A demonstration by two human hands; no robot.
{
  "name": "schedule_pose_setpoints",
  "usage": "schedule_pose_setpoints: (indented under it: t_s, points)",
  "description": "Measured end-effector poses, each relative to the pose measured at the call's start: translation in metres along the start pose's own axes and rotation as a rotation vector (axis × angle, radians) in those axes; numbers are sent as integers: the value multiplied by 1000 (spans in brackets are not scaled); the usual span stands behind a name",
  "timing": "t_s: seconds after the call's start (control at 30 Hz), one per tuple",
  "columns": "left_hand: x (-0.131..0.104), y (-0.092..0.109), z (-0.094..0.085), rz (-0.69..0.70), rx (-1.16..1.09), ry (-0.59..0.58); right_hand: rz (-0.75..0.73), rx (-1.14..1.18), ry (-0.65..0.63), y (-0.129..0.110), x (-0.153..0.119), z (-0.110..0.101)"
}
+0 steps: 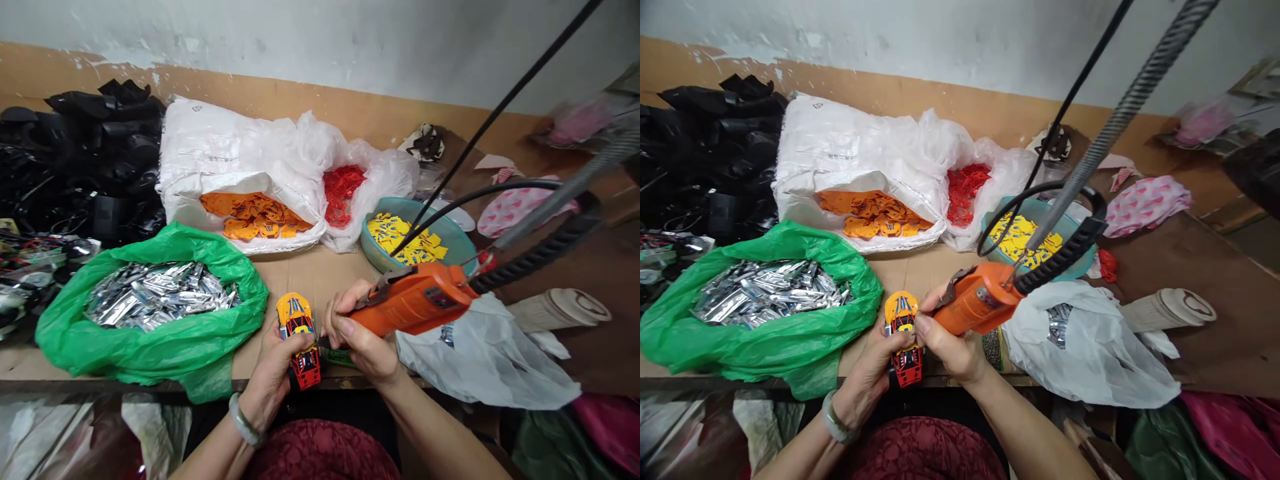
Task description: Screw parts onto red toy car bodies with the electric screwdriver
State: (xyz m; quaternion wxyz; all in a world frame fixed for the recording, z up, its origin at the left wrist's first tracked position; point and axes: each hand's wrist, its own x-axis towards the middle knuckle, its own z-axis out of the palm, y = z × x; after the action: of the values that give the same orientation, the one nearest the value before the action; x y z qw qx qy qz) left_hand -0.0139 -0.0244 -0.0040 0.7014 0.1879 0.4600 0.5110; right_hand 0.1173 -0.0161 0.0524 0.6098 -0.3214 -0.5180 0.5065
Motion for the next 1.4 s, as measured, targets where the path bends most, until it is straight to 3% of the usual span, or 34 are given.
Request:
schedule_pose_setpoints:
  t_s: [0.1,0.3,0.43,1.2,1.4]
  points:
    - [0,1,-4,-31,56,-7,-54,61,59,-2,2,-13]
    - [-3,8,-3,-99,57,57,-5,-133,271,7,-8,-66]
    - [-4,11,2,-133,15,77,-4,-163,340,18,-20,-84]
    - [-1,10,-8,-174,-70,-56,-15,-128,307,32,-28,-92]
    - [-5,10,-11,-171,-77,-77,-44,-85,328,15,-15,-82]
